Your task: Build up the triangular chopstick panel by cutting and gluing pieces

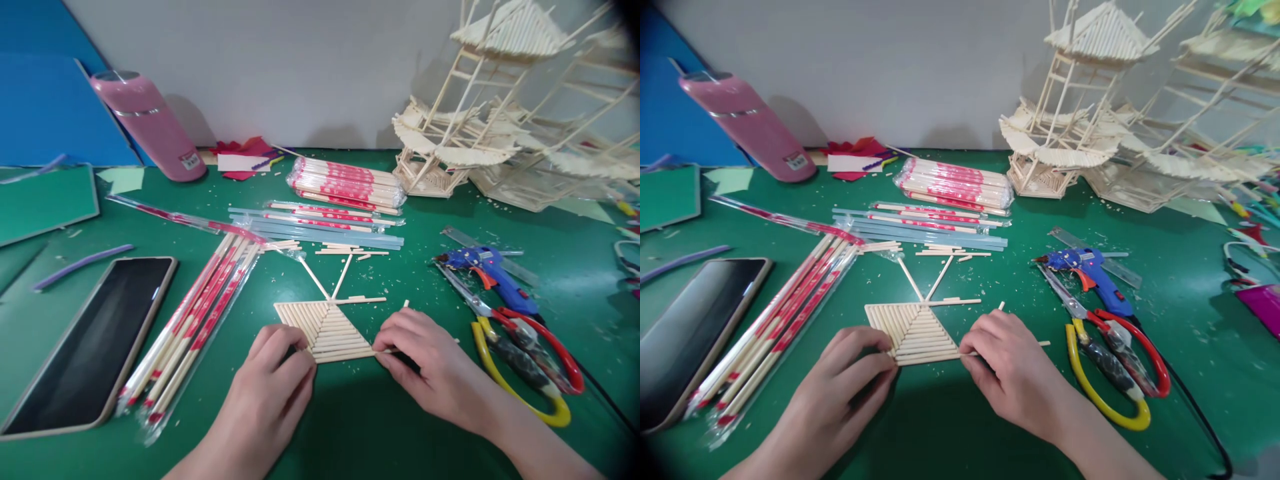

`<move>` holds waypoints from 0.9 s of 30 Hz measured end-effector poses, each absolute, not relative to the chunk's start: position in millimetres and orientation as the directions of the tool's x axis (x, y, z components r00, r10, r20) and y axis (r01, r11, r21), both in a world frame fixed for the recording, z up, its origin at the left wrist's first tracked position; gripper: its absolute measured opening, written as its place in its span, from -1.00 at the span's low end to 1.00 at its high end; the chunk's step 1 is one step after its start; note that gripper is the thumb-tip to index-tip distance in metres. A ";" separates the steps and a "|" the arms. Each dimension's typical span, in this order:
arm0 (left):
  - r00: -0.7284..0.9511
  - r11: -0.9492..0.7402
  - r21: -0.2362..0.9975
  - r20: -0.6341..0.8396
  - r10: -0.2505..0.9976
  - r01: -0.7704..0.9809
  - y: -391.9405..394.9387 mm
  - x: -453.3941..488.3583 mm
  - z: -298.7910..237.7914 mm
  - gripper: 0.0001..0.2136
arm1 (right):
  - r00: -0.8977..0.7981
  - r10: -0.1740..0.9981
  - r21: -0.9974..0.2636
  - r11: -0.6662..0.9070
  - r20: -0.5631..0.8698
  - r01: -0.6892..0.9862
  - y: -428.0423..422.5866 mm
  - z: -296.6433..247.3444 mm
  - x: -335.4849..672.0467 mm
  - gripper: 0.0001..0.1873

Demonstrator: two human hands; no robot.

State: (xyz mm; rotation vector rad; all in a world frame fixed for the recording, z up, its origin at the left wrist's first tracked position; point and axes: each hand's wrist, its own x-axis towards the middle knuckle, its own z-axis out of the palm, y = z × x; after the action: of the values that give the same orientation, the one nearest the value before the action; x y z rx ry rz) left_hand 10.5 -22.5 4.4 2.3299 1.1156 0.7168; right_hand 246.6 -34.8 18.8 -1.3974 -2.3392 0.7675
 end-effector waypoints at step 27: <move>0.757 -0.789 0.277 0.237 0.609 0.548 -35.3 68.4 36.8 -0.79 | -0.460 0.888 -0.590 0.378 0.014 0.713 -46.2 62.6 249.7 -0.88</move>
State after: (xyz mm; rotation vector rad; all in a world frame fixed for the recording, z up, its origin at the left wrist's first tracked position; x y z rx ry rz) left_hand 68.4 -35.3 36.8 2.7638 0.9190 0.4704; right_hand 249.7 -46.2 62.6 -1.4010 -2.3144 0.7452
